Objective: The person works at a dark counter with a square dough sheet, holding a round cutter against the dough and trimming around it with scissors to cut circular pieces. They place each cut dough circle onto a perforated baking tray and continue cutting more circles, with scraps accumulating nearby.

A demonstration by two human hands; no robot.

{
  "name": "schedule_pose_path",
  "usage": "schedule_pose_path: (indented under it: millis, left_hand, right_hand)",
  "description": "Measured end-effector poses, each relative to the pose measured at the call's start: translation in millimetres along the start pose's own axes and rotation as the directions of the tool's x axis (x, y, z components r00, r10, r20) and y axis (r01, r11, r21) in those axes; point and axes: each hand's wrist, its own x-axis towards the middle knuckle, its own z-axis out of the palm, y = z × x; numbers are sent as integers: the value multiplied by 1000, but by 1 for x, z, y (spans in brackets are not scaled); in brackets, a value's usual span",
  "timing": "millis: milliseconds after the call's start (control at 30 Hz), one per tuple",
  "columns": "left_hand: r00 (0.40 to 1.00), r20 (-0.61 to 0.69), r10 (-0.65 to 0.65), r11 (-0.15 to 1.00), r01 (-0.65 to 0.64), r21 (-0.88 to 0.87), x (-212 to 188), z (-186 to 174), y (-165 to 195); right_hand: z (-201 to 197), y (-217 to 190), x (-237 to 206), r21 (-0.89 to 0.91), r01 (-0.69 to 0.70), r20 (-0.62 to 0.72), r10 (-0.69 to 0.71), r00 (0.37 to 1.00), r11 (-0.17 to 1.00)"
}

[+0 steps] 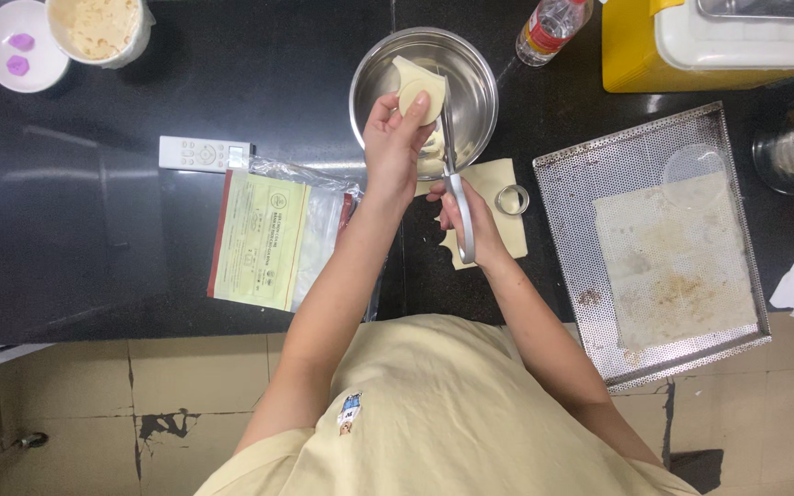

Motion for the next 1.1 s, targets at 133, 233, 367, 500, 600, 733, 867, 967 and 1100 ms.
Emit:
schedule_pose_path:
  millis: [133, 233, 367, 500, 600, 733, 867, 967, 1100]
  left_hand:
    - [999, -6, 37, 995, -36, 89, -3, 3, 0]
    - [998, -5, 63, 991, -62, 122, -7, 6, 0]
    - [997, -6, 76, 979, -74, 191, -11, 8, 2]
    - [996, -1, 93, 969, -90, 228, -10, 8, 3]
    - [993, 1, 118, 962, -114, 249, -8, 6, 4]
    - [998, 55, 15, 960, -29, 277, -2, -4, 7]
    - [983, 132, -124, 971, 93, 219, 7, -15, 15]
    - [991, 111, -77, 980, 55, 189, 8, -13, 15]
    - [997, 81, 19, 967, -39, 252, 0, -5, 14]
  right_hand:
    - [1, -2, 3, 29, 5, 7, -5, 1000, 1000]
    - [2, -1, 5, 81, 1, 8, -2, 1000, 997]
    - [2, -1, 7, 132, 0, 3, -1, 1000, 991]
    - [-1, 0, 7, 91, -11, 23, 8, 1000, 996]
    - [-5, 1, 6, 40, 3, 32, -5, 999, 999]
    - [-11, 4, 4, 248, -38, 89, 16, 996, 968]
    - [-14, 6, 3, 327, -73, 125, 33, 992, 942]
    - [-11, 8, 4, 230, -109, 98, 88, 991, 967]
    - [-5, 5, 6, 102, -27, 42, 23, 999, 994]
